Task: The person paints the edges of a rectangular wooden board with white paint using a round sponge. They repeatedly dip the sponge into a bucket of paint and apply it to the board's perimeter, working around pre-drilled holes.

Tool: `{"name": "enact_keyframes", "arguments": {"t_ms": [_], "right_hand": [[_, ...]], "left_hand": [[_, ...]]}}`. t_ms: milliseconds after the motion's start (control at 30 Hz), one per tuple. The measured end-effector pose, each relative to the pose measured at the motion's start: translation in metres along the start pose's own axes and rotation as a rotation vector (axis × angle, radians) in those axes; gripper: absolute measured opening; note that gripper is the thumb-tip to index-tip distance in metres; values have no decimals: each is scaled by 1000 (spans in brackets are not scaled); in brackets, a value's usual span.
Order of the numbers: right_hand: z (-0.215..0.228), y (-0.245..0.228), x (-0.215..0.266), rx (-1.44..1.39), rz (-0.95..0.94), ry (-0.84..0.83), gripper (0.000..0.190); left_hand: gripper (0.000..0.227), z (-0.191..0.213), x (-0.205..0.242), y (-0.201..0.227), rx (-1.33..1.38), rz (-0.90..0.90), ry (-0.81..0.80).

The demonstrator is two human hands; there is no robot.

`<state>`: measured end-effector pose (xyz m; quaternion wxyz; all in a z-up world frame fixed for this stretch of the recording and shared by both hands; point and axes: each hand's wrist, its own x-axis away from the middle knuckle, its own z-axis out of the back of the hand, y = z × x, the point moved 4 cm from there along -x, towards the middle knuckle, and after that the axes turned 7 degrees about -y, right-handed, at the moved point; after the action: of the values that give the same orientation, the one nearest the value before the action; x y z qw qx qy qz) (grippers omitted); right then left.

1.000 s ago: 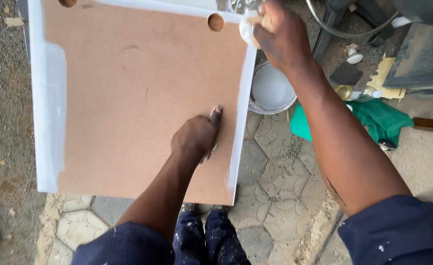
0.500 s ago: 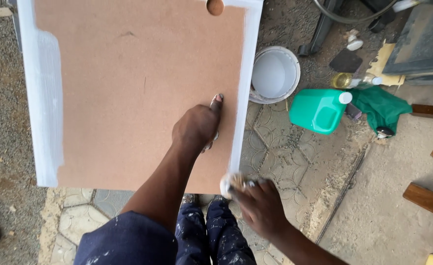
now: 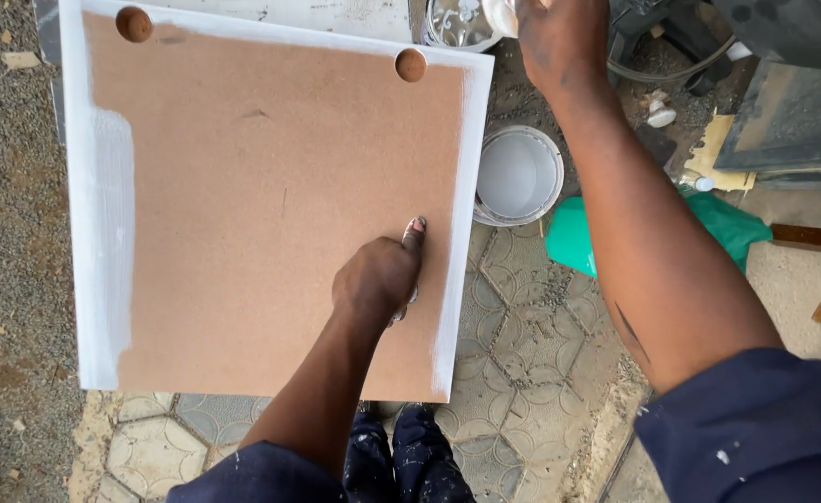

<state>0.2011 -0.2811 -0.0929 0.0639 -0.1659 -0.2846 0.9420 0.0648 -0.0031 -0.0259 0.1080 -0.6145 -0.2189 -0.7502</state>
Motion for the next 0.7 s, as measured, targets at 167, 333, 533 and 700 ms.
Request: {"name": "enact_keyframes", "arguments": {"t_ms": [167, 333, 533, 700], "right_hand": [[7, -64, 95, 16, -64, -433, 24], [37, -121, 251, -209, -175, -594, 17], [51, -165, 407, -163, -85, -524, 4], [56, -177, 499, -250, -244, -670, 18]], "left_hand": [[84, -1, 1, -1, -16, 1, 0], [82, -1, 15, 1, -52, -76, 51], [83, -4, 3, -2, -71, -51, 26], [80, -9, 0, -1, -52, -51, 49]]}}
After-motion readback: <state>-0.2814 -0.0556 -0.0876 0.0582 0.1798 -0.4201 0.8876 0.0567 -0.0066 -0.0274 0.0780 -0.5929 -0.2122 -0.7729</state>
